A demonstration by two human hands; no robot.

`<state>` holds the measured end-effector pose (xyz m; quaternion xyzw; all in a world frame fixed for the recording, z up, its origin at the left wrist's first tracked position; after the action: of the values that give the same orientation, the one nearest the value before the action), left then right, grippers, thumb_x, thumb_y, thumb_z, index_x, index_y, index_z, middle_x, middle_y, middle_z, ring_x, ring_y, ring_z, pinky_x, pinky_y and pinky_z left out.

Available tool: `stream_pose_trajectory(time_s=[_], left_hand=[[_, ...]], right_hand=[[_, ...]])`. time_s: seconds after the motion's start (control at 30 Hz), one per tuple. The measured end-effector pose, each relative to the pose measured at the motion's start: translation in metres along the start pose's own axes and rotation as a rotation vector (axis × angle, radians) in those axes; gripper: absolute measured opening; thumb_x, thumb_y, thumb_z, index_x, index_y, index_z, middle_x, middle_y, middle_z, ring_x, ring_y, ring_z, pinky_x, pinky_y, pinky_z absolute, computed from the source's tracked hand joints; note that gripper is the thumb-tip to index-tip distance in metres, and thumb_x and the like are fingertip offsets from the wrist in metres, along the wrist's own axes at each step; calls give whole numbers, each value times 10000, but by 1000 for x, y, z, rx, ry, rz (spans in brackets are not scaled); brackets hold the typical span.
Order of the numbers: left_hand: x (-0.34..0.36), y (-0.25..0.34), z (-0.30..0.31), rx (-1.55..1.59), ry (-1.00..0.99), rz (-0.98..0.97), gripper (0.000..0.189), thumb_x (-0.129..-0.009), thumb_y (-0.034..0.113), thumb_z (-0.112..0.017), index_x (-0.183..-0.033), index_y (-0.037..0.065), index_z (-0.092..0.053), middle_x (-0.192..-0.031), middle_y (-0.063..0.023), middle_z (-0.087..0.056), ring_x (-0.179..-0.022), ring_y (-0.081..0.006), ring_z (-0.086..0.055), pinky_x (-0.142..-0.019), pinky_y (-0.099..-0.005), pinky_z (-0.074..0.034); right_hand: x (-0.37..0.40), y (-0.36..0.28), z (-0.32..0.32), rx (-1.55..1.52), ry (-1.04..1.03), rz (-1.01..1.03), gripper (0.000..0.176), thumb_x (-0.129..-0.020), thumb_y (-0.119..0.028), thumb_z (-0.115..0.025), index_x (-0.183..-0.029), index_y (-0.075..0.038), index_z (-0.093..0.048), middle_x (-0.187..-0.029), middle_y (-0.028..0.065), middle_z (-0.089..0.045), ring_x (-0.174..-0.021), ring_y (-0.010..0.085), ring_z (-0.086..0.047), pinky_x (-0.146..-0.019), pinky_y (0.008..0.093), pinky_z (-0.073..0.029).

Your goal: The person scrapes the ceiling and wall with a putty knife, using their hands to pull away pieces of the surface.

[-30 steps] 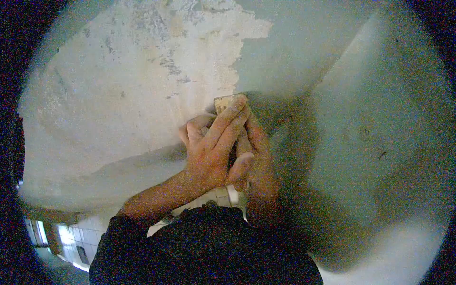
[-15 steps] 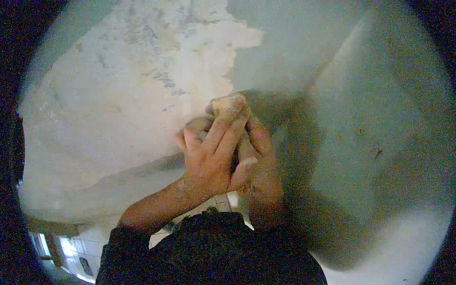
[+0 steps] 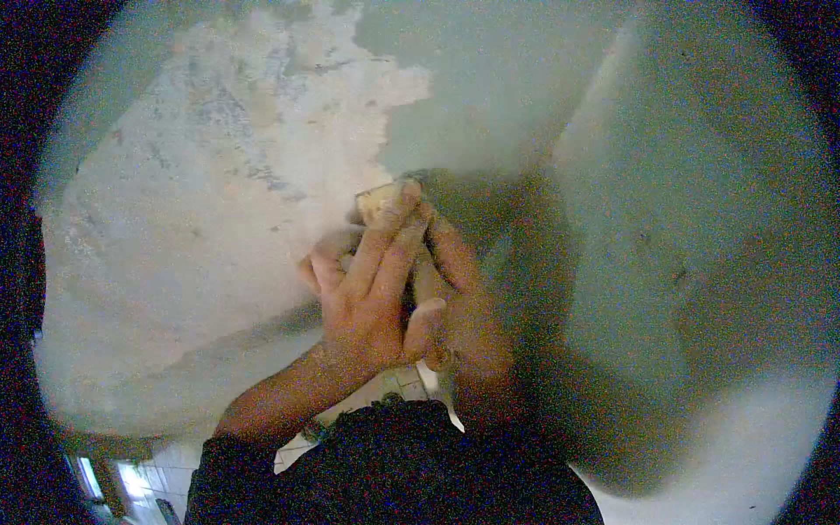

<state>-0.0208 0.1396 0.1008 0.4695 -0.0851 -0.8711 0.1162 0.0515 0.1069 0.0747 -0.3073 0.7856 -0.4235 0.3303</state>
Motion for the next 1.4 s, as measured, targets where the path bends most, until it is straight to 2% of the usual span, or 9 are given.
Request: stream_pose_trajectory(time_s=[0.17,0.27,0.63,0.77,0.87,0.93,1.17,1.33,1.4], left_hand=[[-4,0,0,-10,40,-3,638,-800,529,-459,-1249,83,-539,-1390,-15,-432,-904,-242,-416,-816,-406,-285],[-20,7,3,-47,19,-26,643,-810,534,-449,-1257,80,-533,-1390,-28,-433,-890,-243,-424,-813,-403,-291],[-19,-8,22,-85,7,-42,645,-813,531,-445,-1263,75,-524,-1389,-42,-428,-899,-252,-425,-808,-412,-291],[-30,-13,28,-104,33,-50,642,-814,515,-444,-1274,72,-507,-1387,-44,-429,-898,-250,-429,-811,-404,-290],[-28,-14,22,-55,42,-50,638,-817,512,-443,-1271,69,-508,-1382,-44,-436,-899,-248,-430,-816,-399,-290],[-25,-14,26,-56,35,-46,630,-821,510,-439,-1262,67,-516,-1379,-45,-440,-898,-248,-430,-818,-398,-291],[-28,-6,31,33,74,-42,613,-830,502,-437,-1252,65,-528,-1391,-52,-429,-883,-251,-420,-818,-403,-289],[-42,2,37,-48,52,-43,622,-825,510,-447,-1256,68,-526,-1395,-41,-424,-871,-263,-413,-799,-419,-289],[-43,7,39,-49,60,-30,624,-824,514,-448,-1257,72,-526,-1395,-35,-424,-868,-266,-411,-792,-422,-290]], right_hand=[[2,-18,6,42,71,5,387,-960,-129,-450,-1315,17,-399,-1249,100,-505,-1136,191,-498,-981,331,-396],[6,-22,14,41,43,6,386,-961,-131,-448,-1315,17,-400,-1250,100,-506,-1138,191,-497,-982,328,-395],[-13,-30,-22,83,-177,106,383,-966,-140,-442,-1312,19,-402,-1255,103,-510,-1147,191,-494,-988,315,-388],[-23,-35,-28,206,-106,81,374,-970,-142,-429,-1307,20,-409,-1256,107,-513,-1147,186,-495,-988,304,-385],[-24,-38,-22,156,-189,186,363,-971,-139,-422,-1297,21,-419,-1254,109,-512,-1149,185,-495,-986,304,-386],[-27,-25,-9,474,-137,81,366,-971,-148,-425,-1297,20,-420,-1246,103,-519,-1137,183,-503,-975,304,-394],[-15,-38,-16,301,-121,164,358,-966,-150,-416,-1296,-12,-425,-1237,105,-518,-1129,204,-506,-980,312,-393],[-9,-68,-43,144,-126,239,353,-962,-151,-409,-1296,-38,-428,-1229,107,-517,-1121,221,-509,-984,319,-393],[-15,-74,-40,180,-124,227,356,-961,-154,-415,-1296,-32,-429,-1227,104,-518,-1122,215,-508,-980,316,-393]])
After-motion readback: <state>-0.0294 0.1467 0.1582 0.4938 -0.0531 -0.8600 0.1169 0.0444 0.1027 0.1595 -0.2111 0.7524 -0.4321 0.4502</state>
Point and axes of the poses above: each hand's wrist, its own x-axis away from the middle knuckle, its own z-axis out of the back of the hand, y = z × x, the point moved 5 cm from there along -x, towards the middle knuckle
